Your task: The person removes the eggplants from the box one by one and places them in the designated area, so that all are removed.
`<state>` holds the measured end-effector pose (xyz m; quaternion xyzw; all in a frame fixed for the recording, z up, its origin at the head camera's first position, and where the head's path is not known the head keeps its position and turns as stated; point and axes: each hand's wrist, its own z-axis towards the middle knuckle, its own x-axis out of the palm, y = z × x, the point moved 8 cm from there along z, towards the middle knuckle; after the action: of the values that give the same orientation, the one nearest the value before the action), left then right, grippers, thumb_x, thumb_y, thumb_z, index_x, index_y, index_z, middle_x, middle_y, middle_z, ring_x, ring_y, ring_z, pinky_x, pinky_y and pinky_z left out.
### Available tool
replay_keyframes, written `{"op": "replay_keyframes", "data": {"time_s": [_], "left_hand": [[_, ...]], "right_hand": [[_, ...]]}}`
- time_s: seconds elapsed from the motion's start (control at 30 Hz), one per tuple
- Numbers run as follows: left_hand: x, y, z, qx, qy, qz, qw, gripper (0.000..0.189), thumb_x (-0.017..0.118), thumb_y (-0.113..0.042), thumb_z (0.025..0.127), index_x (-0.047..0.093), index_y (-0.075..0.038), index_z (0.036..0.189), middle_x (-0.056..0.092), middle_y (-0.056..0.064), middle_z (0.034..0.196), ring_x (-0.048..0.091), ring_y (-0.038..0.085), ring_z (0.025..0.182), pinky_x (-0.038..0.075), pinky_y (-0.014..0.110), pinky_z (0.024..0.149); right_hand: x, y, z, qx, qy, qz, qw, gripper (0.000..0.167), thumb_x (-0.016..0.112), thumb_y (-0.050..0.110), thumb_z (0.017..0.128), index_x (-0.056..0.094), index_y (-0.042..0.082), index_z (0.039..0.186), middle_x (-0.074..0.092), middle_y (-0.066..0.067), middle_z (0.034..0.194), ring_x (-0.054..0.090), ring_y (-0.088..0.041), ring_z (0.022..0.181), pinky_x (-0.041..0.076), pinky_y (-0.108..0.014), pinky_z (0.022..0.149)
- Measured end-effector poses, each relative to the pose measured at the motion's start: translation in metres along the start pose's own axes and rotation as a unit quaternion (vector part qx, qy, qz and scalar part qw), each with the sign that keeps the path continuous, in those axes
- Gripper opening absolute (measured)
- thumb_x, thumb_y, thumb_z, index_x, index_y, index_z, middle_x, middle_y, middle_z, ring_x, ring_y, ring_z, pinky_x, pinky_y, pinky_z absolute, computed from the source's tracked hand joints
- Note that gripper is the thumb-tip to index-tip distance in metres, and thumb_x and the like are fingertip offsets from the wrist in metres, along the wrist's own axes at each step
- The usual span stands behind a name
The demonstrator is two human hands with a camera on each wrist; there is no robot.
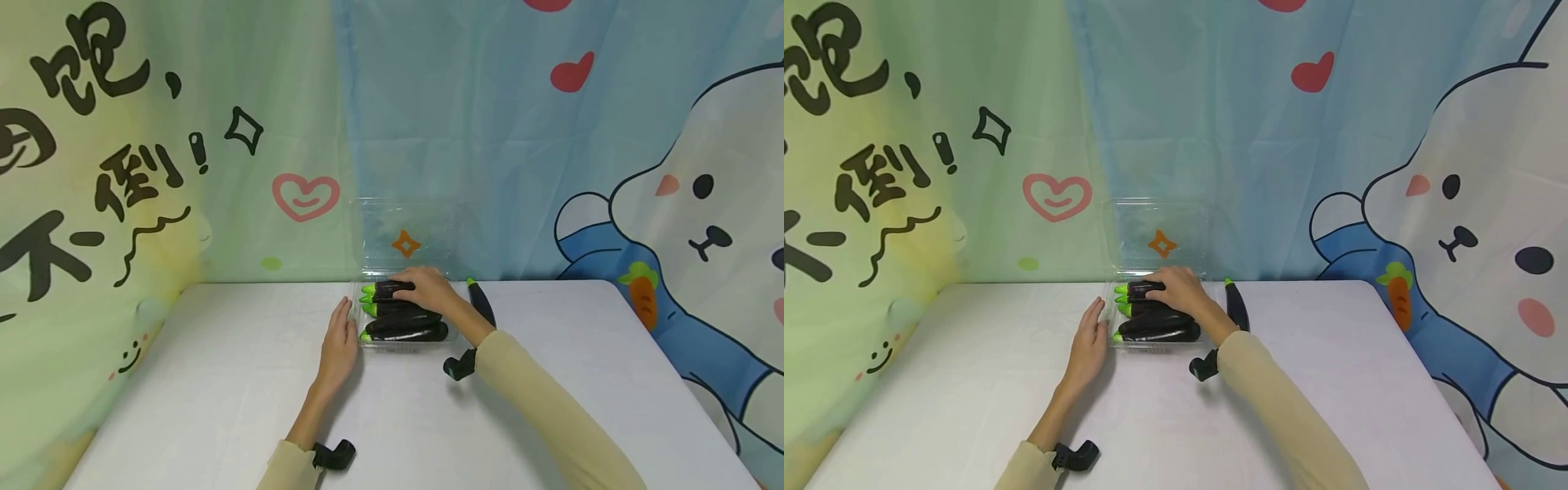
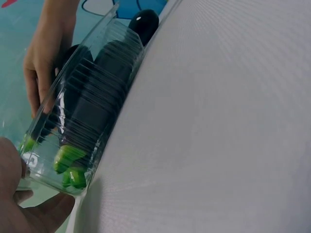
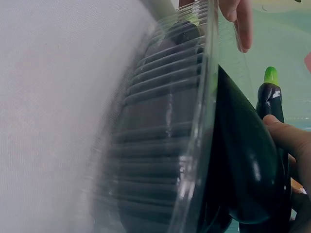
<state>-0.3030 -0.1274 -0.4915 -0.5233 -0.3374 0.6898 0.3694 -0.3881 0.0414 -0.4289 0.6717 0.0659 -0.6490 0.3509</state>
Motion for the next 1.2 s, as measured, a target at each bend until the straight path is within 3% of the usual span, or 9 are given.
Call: {"op": "replay_keyframes", "data": {"time_s": [0.27, 0.47, 0.63, 0.83, 0.97, 1.07, 1.2], "left_hand": [[-0.002, 0.0, 0.001, 0.003, -0.009, 0.003, 1.0, 0.046, 0.038, -0.014, 0.103, 0.038, -0.001, 0.147, 0.033, 0.01, 0.157, 0.03, 0.028, 0.146, 0.028, 0.049, 0.119], [-0.002, -0.001, 0.0, 0.007, -0.015, 0.01, 0.9998, 0.046, 0.039, -0.013, 0.103, 0.039, -0.002, 0.147, 0.034, 0.008, 0.157, 0.032, 0.029, 0.145, 0.029, 0.049, 0.119], [-0.002, -0.001, 0.0, 0.01, -0.016, 0.013, 0.9997, 0.046, 0.038, -0.013, 0.102, 0.038, -0.001, 0.147, 0.034, 0.01, 0.157, 0.032, 0.03, 0.145, 0.029, 0.048, 0.119], [-0.002, -0.002, 0.0, 0.015, -0.02, 0.017, 0.9995, 0.046, 0.035, -0.013, 0.103, 0.037, 0.0, 0.147, 0.033, 0.012, 0.157, 0.031, 0.031, 0.145, 0.028, 0.048, 0.119], [-0.001, -0.002, 0.001, 0.015, -0.018, 0.01, 0.9997, 0.046, 0.033, -0.013, 0.104, 0.036, 0.001, 0.147, 0.032, 0.013, 0.157, 0.03, 0.031, 0.146, 0.026, 0.047, 0.12], [-0.001, -0.002, 0.001, 0.01, -0.017, -0.002, 0.9998, 0.046, 0.033, -0.013, 0.104, 0.036, 0.002, 0.147, 0.032, 0.014, 0.156, 0.029, 0.032, 0.146, 0.025, 0.047, 0.121], [0.0, -0.002, 0.001, 0.001, -0.015, -0.026, 0.9995, 0.046, 0.034, -0.013, 0.104, 0.036, 0.003, 0.147, 0.032, 0.015, 0.156, 0.028, 0.032, 0.147, 0.023, 0.047, 0.121]], "right_hand": [[-0.014, -0.016, -0.007, 0.034, -0.029, -0.025, 0.9987, 0.047, 0.064, 0.035, 0.092, 0.059, 0.017, 0.135, 0.061, -0.01, 0.136, 0.057, -0.031, 0.124, 0.034, -0.06, 0.11], [-0.024, -0.022, -0.014, 0.035, -0.054, -0.018, 0.9978, 0.048, 0.068, 0.033, 0.089, 0.061, 0.014, 0.133, 0.064, -0.012, 0.131, 0.06, -0.032, 0.119, 0.035, -0.061, 0.108], [-0.035, -0.025, -0.02, 0.065, -0.095, -0.012, 0.9933, 0.048, 0.068, 0.036, 0.089, 0.062, 0.015, 0.131, 0.066, -0.012, 0.128, 0.062, -0.032, 0.116, 0.039, -0.057, 0.105], [-0.05, -0.028, -0.027, 0.105, -0.142, 0.003, 0.9843, 0.051, 0.07, 0.045, 0.085, 0.064, 0.019, 0.129, 0.068, -0.01, 0.125, 0.066, -0.03, 0.103, 0.046, -0.051, 0.092], [-0.055, -0.031, -0.032, 0.122, -0.142, 0.003, 0.9823, 0.052, 0.07, 0.049, 0.084, 0.064, 0.022, 0.129, 0.067, -0.009, 0.127, 0.067, -0.028, 0.092, 0.049, -0.04, 0.071], [-0.056, -0.032, -0.034, 0.127, -0.139, 0.007, 0.9822, 0.053, 0.069, 0.051, 0.084, 0.064, 0.023, 0.129, 0.066, -0.01, 0.127, 0.064, -0.026, 0.081, 0.041, -0.03, 0.053], [-0.057, -0.034, -0.038, 0.125, -0.144, 0.004, 0.9816, 0.053, 0.07, 0.05, 0.084, 0.065, 0.022, 0.128, 0.067, -0.011, 0.124, 0.061, -0.024, 0.074, 0.036, -0.025, 0.049]]}}
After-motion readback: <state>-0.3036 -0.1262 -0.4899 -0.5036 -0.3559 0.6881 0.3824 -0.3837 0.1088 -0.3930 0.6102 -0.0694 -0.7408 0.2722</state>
